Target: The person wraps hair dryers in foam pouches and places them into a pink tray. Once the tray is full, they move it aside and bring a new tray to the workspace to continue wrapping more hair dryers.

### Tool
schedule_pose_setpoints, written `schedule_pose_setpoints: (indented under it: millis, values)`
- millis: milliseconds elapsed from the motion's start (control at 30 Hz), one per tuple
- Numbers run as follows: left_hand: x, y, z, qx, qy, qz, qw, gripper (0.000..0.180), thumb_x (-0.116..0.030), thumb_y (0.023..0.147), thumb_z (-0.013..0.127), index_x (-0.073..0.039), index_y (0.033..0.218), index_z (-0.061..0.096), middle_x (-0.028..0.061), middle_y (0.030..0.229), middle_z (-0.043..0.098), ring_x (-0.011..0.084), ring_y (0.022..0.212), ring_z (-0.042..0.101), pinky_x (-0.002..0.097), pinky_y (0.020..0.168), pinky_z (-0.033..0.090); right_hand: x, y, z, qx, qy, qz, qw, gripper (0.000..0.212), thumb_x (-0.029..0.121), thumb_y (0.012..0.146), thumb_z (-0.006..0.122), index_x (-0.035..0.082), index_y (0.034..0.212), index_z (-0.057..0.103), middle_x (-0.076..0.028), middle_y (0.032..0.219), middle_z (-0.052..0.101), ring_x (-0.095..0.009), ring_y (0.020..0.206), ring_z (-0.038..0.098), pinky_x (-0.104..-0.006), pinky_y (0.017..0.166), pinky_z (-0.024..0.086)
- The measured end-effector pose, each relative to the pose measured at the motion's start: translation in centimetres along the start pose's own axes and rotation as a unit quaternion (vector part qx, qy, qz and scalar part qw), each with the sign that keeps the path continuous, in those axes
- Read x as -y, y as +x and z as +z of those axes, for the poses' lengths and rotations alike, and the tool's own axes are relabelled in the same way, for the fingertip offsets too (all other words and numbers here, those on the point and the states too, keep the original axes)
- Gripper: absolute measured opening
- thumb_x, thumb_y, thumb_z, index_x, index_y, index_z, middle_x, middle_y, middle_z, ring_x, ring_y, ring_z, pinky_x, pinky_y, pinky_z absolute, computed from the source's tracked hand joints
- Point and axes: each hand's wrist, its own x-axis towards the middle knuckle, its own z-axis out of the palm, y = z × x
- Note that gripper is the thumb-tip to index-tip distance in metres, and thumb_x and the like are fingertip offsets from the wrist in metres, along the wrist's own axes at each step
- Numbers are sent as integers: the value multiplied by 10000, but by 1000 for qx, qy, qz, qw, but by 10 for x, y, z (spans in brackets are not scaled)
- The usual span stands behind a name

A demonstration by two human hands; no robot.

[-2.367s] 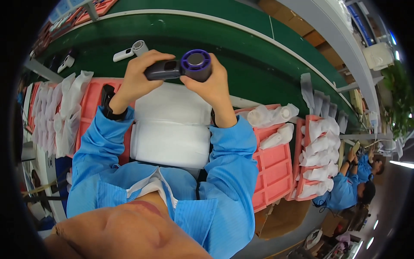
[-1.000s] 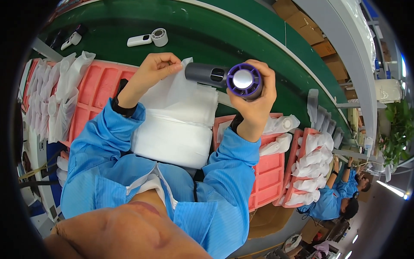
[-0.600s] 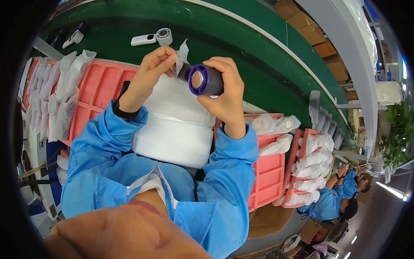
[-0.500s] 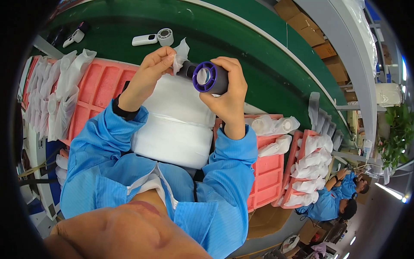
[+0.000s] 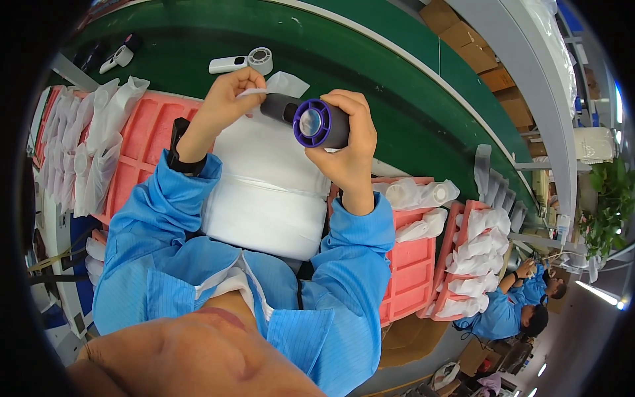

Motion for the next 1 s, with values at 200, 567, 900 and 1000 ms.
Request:
schedule_pose_setpoints:
  millis: [200,567,900,1000]
  values:
    - [-21,-4,-2,-70,-61,-46,995,137,-90,851,620,-36,976,623,-4,745,590,42,685,545,170,560,438,-4,-3,17,-2,41,-61,997,552,-88,542,713,20,1041,503,-136,1014,533,-221,892,563,-294,793,477]
    - [-19,-9,12,-106,-80,74,988,121,-113,854,642,-35,947,652,-8,828,607,22,656,542,157,498,424,-12,-9,33,-68,-20,-91,993,647,-41,576,788,50,1111,435,-142,1066,498,-240,908,558,-312,801,477]
    - [-11,-5,5,-151,-33,146,977,136,-143,860,656,-8,879,651,2,754,592,41,700,549,169,610,432,-15,-12,40,-63,36,-71,995,685,-37,587,799,60,1133,398,-140,1083,474,-236,944,541,-314,817,479]
    - [-27,-17,8,-69,-117,117,984,140,-138,860,656,1,877,657,1,765,588,48,699,543,180,619,431,-14,-16,45,-53,47,-90,993,658,-44,581,796,51,1119,430,-147,1079,473,-246,948,539,-316,807,480]
